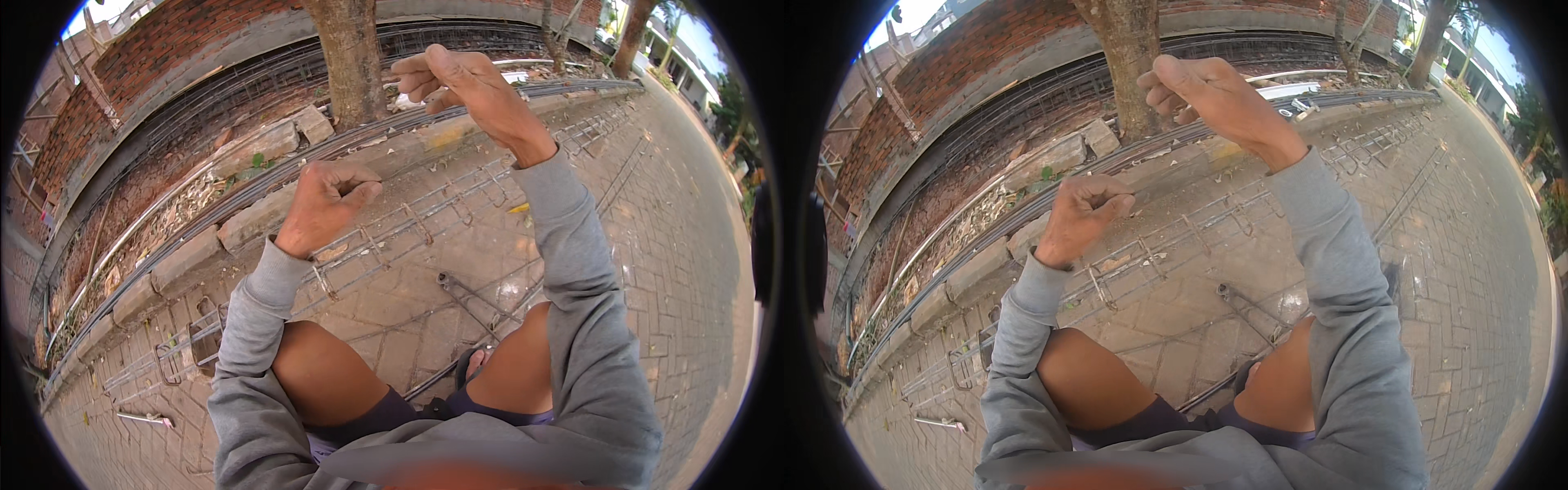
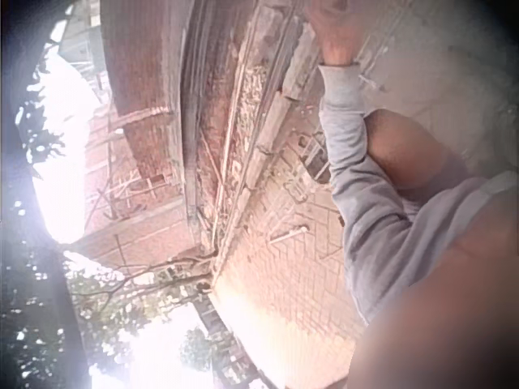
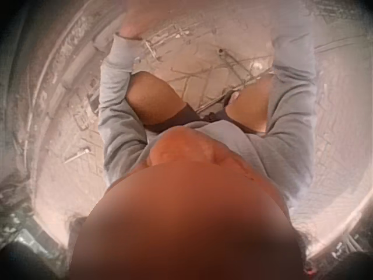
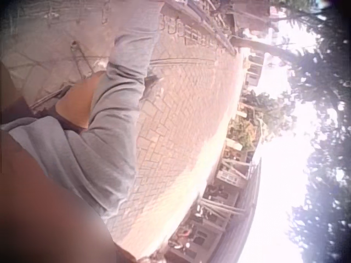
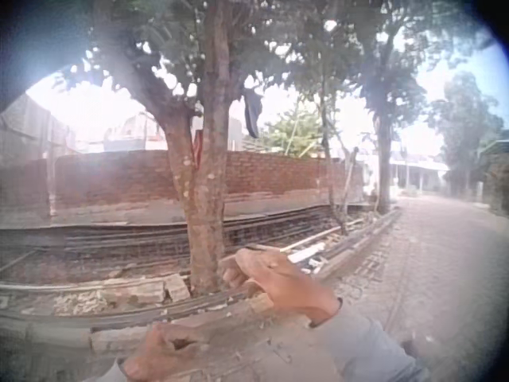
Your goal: The person assembles a long metal frame by hand, using pliers to twist wire ties at multiple joints. They repeatedly position the frame, secure connections, and adjust sections while working on a paved outdoor area.
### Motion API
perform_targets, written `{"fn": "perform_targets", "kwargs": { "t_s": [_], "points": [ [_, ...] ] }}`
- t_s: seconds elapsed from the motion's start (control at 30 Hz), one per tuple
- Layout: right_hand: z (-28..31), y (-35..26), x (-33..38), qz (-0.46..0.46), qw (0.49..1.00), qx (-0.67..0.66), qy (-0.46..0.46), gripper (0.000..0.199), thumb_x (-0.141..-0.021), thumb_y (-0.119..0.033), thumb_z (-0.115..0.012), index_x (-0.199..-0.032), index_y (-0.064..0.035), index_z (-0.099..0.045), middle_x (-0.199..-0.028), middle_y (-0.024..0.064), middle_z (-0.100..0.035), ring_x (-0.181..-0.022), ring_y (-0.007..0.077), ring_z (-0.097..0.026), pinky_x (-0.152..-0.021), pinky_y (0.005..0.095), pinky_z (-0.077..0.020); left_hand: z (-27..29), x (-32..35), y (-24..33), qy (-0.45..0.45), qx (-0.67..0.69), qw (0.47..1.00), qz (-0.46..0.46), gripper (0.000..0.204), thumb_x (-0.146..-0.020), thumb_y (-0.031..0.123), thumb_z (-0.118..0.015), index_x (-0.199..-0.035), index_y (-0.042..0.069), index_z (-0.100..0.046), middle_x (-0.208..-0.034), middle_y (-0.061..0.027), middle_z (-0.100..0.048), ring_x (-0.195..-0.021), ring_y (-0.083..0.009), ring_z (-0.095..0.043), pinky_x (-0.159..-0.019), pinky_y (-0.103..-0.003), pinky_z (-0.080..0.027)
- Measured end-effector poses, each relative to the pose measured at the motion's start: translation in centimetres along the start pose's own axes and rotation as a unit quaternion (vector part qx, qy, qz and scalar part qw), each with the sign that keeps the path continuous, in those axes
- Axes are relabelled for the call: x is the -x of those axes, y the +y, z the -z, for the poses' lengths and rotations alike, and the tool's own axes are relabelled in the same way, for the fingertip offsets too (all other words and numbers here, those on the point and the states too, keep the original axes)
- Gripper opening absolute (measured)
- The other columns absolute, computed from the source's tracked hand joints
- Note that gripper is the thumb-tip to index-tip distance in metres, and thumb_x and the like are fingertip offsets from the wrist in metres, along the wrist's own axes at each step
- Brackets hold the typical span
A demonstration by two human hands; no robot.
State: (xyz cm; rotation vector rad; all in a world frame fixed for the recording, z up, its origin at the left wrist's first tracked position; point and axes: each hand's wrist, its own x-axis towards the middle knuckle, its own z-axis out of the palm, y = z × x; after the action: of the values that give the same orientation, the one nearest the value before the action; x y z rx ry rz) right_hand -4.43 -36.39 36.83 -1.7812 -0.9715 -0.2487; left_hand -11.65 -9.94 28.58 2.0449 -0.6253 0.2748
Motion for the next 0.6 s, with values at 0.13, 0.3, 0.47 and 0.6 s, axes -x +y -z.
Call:
{"fn": "perform_targets", "kwargs": {
  "t_s": [0.13,0.3,0.47,0.6],
  "points": [
    [-1.2,0.7,-0.1,-0.051,0.996,-0.049,-0.046,0.076,-0.107,-0.069,-0.042,-0.130,-0.0027,-0.072,-0.111,0.0112,-0.075,-0.104,0.0213,-0.070,-0.087,0.0363,-0.0596,-1.1,-0.5,0.8,-0.013,0.029,0.999,0.042,0.009,-0.091,0.004,-0.077,-0.095,-0.004,-0.079,-0.073,-0.0023,-0.070,-0.065,-0.0054,-0.054,-0.058,-0.026,-0.045],
    [-3.1,1.6,0.1,-0.078,0.990,-0.081,-0.083,0.091,-0.105,-0.074,-0.037,-0.128,0.0072,-0.070,-0.115,0.0209,-0.073,-0.109,0.0274,-0.070,-0.085,0.0373,-0.0596,-2.3,-1.0,1.9,-0.005,0.038,0.999,0.021,0.009,-0.091,0.003,-0.077,-0.095,-0.005,-0.078,-0.070,-0.0013,-0.067,-0.063,-0.0049,-0.050,-0.056,-0.026,-0.041],
    [-5.1,2.4,-0.1,-0.067,0.992,-0.075,-0.073,0.078,-0.107,-0.067,-0.045,-0.118,0.0055,-0.072,-0.104,0.0149,-0.073,-0.097,0.0218,-0.069,-0.080,0.0357,-0.0581,-3.0,-1.2,2.1,-0.039,0.047,0.998,0.027,0.009,-0.095,0.005,-0.076,-0.095,-0.004,-0.076,-0.073,0.0022,-0.066,-0.064,-0.0028,-0.053,-0.056,-0.023,-0.041],
    [-5.2,3.3,-0.2,-0.076,0.995,-0.067,0.008,0.071,-0.108,-0.064,-0.047,-0.105,0.0016,-0.075,-0.089,0.0062,-0.071,-0.083,0.0172,-0.066,-0.076,0.0342,-0.0560,-3.6,-1.6,1.4,-0.007,0.096,0.995,-0.006,0.008,-0.093,0.001,-0.075,-0.094,-0.006,-0.076,-0.068,0.0017,-0.062,-0.061,-0.0041,-0.047,-0.052,-0.026,-0.038]
  ]
}}
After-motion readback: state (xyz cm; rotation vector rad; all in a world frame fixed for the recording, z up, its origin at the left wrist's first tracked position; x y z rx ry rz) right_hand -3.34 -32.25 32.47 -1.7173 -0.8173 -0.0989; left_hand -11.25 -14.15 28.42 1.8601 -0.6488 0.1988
